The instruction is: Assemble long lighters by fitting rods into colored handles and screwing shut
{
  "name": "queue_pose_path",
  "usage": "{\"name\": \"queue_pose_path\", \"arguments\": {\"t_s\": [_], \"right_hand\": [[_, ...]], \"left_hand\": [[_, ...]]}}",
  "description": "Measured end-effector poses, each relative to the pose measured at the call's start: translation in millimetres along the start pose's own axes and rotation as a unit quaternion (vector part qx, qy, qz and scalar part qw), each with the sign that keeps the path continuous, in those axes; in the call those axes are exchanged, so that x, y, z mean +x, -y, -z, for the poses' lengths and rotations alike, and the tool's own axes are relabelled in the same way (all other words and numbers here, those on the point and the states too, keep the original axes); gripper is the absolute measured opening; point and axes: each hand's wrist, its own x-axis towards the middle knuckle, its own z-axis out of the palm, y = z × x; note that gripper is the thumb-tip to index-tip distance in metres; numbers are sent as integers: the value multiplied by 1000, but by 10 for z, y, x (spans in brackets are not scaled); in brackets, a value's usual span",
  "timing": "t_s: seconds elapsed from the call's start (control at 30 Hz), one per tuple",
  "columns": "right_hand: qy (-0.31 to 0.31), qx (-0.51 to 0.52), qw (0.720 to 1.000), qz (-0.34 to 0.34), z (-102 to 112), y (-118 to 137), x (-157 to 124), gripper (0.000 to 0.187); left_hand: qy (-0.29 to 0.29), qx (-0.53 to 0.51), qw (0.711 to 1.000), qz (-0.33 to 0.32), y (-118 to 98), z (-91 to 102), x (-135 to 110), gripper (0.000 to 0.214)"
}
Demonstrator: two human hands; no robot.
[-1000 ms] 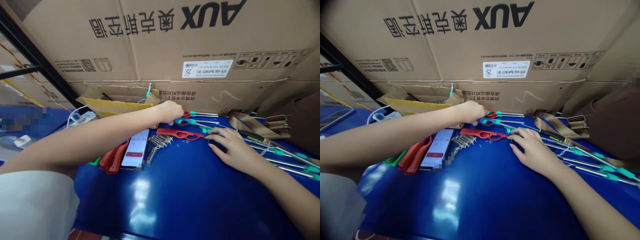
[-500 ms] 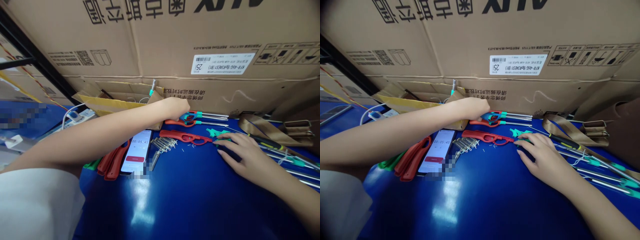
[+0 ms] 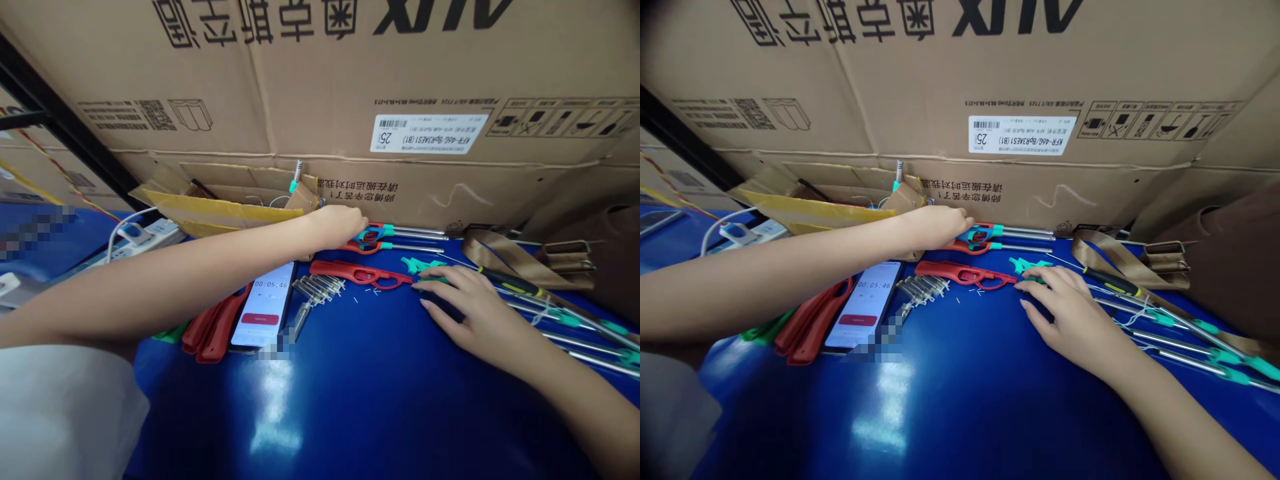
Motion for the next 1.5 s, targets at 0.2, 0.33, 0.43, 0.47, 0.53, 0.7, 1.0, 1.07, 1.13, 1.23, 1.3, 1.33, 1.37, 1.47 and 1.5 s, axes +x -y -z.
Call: {"name": "queue_pose_path", "arguments": {"t_s": [0.2, 0.33, 0.43, 0.47, 0.53, 0.7, 1.0, 1.07, 1.13, 1.23, 1.3, 1.33, 1.37, 1.47, 1.5], "right_hand": [[3, -2, 1000, 1, 7, 13, 1, 25], [7, -1, 1000, 8, 20, 26, 6, 25], [12, 1, 1000, 8, 25, 35, 8, 24], [13, 1, 1000, 9, 25, 35, 8, 24], [13, 1, 1000, 10, 20, 34, 7, 24], [9, 3, 1000, 14, 14, 26, 5, 23], [10, 7, 1000, 14, 27, 77, 10, 26], [10, 9, 1000, 13, 28, 89, 12, 26], [11, 11, 1000, 13, 31, 97, 15, 26], [13, 12, 1000, 15, 39, 105, 19, 26], [14, 12, 1000, 16, 43, 109, 20, 26], [15, 13, 1000, 16, 45, 111, 20, 27], [15, 13, 1000, 15, 45, 112, 19, 27], [13, 16, 1000, 16, 43, 113, 17, 27], [13, 17, 1000, 19, 42, 113, 17, 27]], "left_hand": [[-15, 18, 1000, -9, -110, -110, -49, 27], [-15, 11, 1000, -3, -109, -128, -96, 26], [-12, 5, 1000, 14, -104, -99, -120, 24], [-13, 2, 1000, 19, -104, -89, -123, 23], [-18, -2, 999, 28, -108, -77, -124, 22], [-31, -10, 998, 47, -129, -93, -121, 26], [-33, -14, 996, 76, -154, -80, -78, 38], [-35, -14, 996, 80, -156, -79, -65, 39], [-38, -14, 996, 83, -159, -82, -62, 39], [-44, -14, 995, 85, -163, -77, -85, 37], [-48, -14, 995, 84, -169, -62, -113, 34], [-50, -15, 995, 83, -173, -53, -128, 33], [-53, -16, 995, 80, -180, -43, -143, 32], [-60, -16, 996, 68, -210, -23, -174, 31], [-59, -16, 996, 65, -222, -20, -178, 29]]}}
